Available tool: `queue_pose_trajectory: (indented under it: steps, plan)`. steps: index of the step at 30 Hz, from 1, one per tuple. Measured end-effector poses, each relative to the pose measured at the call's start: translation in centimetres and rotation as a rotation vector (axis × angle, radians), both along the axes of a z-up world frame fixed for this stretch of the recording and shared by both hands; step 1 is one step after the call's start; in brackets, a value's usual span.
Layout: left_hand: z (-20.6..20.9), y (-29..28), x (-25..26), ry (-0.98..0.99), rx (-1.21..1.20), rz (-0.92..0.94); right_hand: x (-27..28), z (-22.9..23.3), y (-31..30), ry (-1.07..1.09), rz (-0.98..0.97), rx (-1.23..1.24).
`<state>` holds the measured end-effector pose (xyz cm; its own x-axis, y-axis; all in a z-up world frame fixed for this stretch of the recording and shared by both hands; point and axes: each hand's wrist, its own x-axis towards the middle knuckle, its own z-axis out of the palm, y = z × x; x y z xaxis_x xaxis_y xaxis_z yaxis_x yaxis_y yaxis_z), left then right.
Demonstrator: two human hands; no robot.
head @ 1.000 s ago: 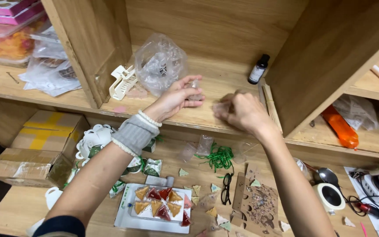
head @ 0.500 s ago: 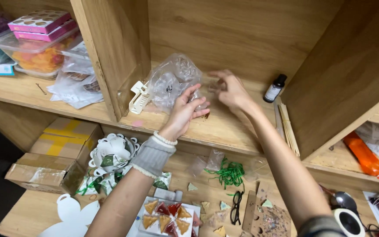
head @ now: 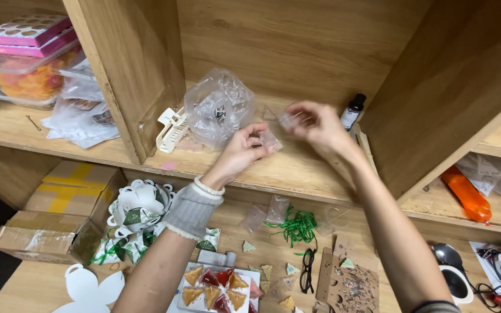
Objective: Organize and sort various small packaged items and supplies on a workshop table and shelves.
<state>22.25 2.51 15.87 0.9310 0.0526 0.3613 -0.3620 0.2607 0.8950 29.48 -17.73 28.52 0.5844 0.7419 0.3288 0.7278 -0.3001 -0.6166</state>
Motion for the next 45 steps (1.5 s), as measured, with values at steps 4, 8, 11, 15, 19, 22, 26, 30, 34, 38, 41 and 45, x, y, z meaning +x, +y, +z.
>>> queue_pose_trajectory:
  steps: [4,8,11,15,19,22,26,30,34,38,41,45]
  plan:
    - [2.0,-0.7,-1.6,0.043,0.143,0.148,3.9,0.4,1.8,-0.007,-0.274,-0.243]
    - [4.5,-1.2,-3.4,0.068,0.202,0.232,9.3,-3.7,4.2,-0.103,-0.275,-0.339]
    - [3.6,-0.7,-2.8,-0.018,0.127,0.243,8.4,-3.5,5.4,-0.252,-0.185,-0.347]
    - [3.9,-0.6,-2.6,-0.005,0.147,0.371,5.5,-2.2,6.3,-0.433,-0.150,-0.410]
    - [2.4,-0.1,-1.7,-0.047,0.035,0.396,4.8,-1.6,5.8,-0.204,-0.140,-0.368]
    - [3.6,-0.9,-3.1,-0.109,0.253,0.423,4.1,-0.2,2.5,-0.044,-0.077,-0.235]
    - [5.6,-2.9,-2.0,-0.057,0.522,0.438,1.9,2.5,-2.6,0.055,0.160,-0.071]
    - [8.3,-4.8,0.6,-0.075,0.567,0.238,-0.1,2.4,-3.9,-0.010,0.027,-0.035]
    - [10.9,-4.7,2.9,0.227,0.989,0.301,3.5,-0.3,-3.7,-0.161,-0.258,-0.005]
    - [5.9,-1.3,6.8,-0.130,1.196,0.519,6.5,-2.4,-1.5,-0.238,-0.323,-0.126]
    - [7.2,-0.7,5.0,0.159,1.316,0.312,6.4,-2.3,0.1,-0.148,-0.333,-0.276]
    - [7.9,2.4,4.0,-0.086,1.269,0.450,4.3,0.5,1.4,-0.117,-0.411,-0.407]
